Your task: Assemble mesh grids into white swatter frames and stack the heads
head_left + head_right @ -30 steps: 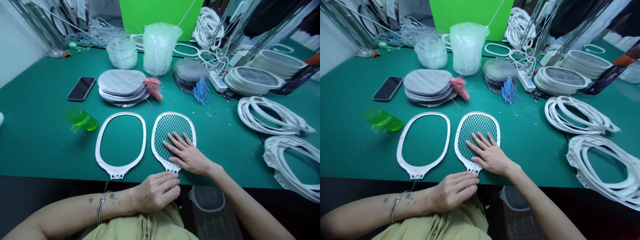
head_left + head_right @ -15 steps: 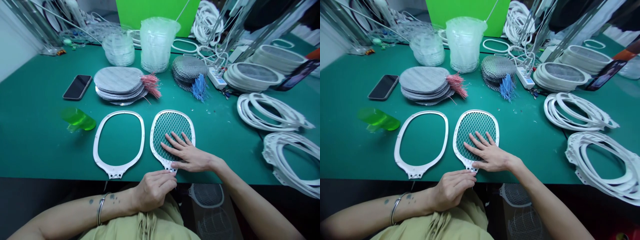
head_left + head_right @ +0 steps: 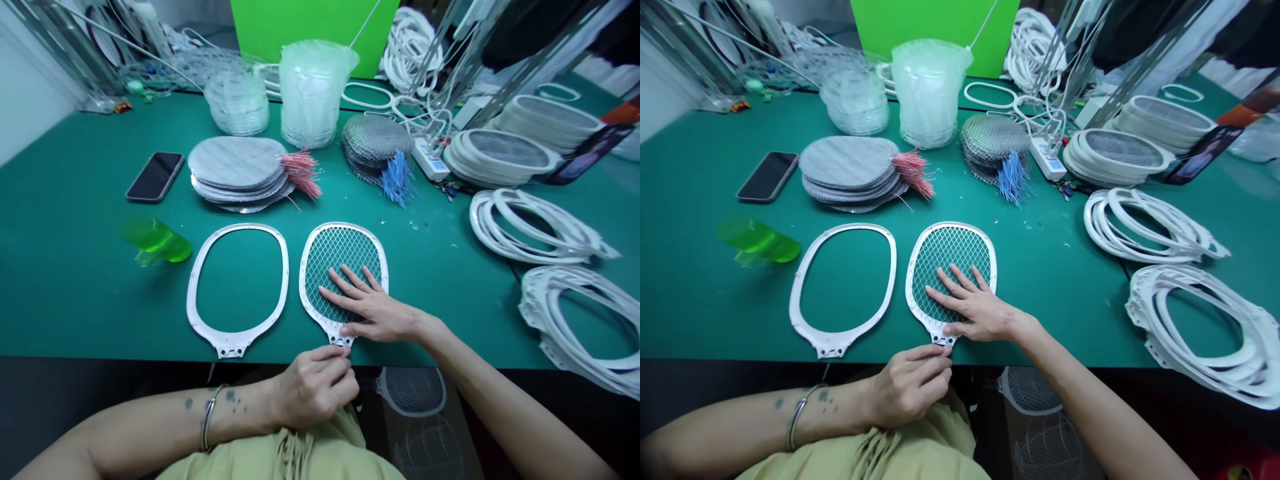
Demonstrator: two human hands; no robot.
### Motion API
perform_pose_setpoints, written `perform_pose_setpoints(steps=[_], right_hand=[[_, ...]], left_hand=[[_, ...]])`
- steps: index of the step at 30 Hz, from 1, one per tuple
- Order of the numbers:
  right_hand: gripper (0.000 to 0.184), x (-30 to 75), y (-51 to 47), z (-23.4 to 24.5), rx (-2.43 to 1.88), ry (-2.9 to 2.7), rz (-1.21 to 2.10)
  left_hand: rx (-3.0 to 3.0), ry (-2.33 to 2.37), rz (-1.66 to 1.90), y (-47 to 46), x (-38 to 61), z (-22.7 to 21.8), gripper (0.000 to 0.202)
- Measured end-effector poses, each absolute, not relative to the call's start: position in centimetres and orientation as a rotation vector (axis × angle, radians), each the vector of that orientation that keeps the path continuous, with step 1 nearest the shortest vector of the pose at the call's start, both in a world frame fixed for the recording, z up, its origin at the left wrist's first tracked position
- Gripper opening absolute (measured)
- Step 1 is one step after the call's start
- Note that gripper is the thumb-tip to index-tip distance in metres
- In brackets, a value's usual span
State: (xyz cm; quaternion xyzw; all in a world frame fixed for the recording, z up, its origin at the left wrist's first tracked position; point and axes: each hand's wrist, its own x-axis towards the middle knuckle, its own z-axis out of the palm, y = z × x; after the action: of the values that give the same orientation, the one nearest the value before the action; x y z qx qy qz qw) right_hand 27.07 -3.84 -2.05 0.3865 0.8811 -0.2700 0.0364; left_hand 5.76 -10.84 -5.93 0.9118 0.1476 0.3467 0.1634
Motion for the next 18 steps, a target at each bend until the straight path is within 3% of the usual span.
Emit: perform_pose_setpoints(steps=[7,13,15,18], right_hand=[[0.073,26.8,-3.9,-1.9,1.176,2.658,-0.861],[0.094,26.9,-3.7,-1.1,1.281,2.589,-1.062],[0.097,26.9,-3.9,-0.7,1.312,2.587,-1.184],[0.095,26.8,-4.2,-0.6,1.343,2.575,-1.304]], left_hand=[[2.226,0.189,0.397,-6.5,3.3,-1.6,0.016],[2.439,0.979,0.515,-1.9,2.9,-1.7,0.052],[2.618,1.058,0.442,-1.4,3.1,-3.2,0.068],[2.738,1.102,0.399,-1.3,3.2,-5.2,0.073]])
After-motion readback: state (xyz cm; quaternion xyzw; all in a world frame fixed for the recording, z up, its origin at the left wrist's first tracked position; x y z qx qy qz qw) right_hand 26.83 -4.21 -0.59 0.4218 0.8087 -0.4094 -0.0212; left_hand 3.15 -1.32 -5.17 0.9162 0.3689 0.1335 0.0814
